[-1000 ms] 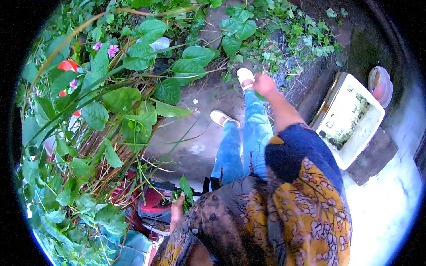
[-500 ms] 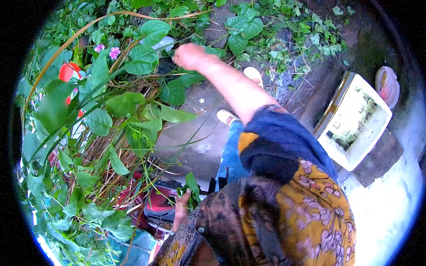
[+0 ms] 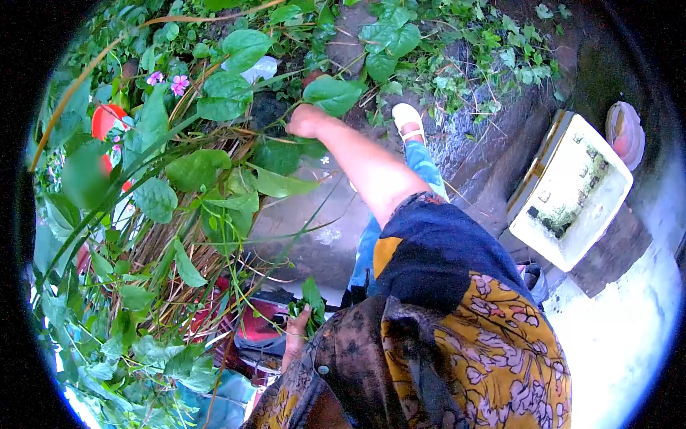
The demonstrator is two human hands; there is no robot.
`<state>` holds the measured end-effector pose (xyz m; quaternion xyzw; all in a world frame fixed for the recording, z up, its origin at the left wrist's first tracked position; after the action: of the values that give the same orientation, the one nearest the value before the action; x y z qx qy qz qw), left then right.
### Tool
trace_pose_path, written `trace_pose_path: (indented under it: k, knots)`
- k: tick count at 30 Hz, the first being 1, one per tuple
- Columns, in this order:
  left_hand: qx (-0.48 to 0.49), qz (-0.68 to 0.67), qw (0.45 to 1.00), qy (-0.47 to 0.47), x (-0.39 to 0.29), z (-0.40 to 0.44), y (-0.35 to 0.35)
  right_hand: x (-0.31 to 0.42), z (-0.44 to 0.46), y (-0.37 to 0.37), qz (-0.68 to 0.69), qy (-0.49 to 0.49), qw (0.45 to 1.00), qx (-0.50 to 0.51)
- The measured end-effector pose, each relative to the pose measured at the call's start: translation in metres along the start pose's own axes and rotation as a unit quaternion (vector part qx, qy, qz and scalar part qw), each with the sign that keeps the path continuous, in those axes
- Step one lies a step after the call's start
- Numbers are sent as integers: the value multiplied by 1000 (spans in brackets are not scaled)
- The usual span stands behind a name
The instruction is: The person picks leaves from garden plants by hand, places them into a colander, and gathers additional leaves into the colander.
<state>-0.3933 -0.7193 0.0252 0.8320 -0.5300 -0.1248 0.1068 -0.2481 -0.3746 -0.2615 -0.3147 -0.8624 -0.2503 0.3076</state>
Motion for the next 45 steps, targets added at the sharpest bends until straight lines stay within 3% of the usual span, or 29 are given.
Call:
trace_pose_path:
  k: [5,9,13,23,26,29,30,33,37,39,42,45]
  knots:
    - [3,17,1000,-4,-5,-1,-5,-7,-5,-16,41,22,999,-18]
    - [2,32,999,-1,-7,-4,-13,-18,-28,-11,127,2,986,-110]
    - [21,12,1000,0,-1,1,-18,-12,-48,-2,108,-34,971,-211]
    - [32,17,999,-20,-3,5,-20,-10,-53,6,56,-28,982,-176]
    - [37,0,999,-5,0,5,-20,-17,-48,0,46,-8,991,-124]
    - [29,1,999,-16,-6,1,-25,-13,-61,13,23,23,978,-206]
    - [31,0,999,-17,-6,2,-25,-19,-63,15,12,-15,982,-187]
    - [32,1,999,-14,-4,4,-20,-4,-84,49,-31,-8,976,-216]
    - [27,16,999,-4,6,12,-14,22,-66,72,-122,95,956,-251]
    - [21,27,999,-5,8,12,-10,10,-33,69,-222,56,952,-202]
    - [15,37,999,-20,8,14,-8,-10,-13,54,-329,51,942,-42]
    - [19,33,999,-11,6,12,-14,-10,-16,48,-353,76,932,-22]
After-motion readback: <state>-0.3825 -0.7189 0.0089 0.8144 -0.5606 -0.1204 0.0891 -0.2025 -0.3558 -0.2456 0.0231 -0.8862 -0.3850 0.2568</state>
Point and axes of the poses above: each hand's wrist, its own z-axis towards the middle knuckle, its own y-axis out of the back of the hand, x = y × z, the point moved 7 cm from there along z, towards the middle knuckle, and after that the axes turned 8 degrees about -z, right-handed, at the moved point
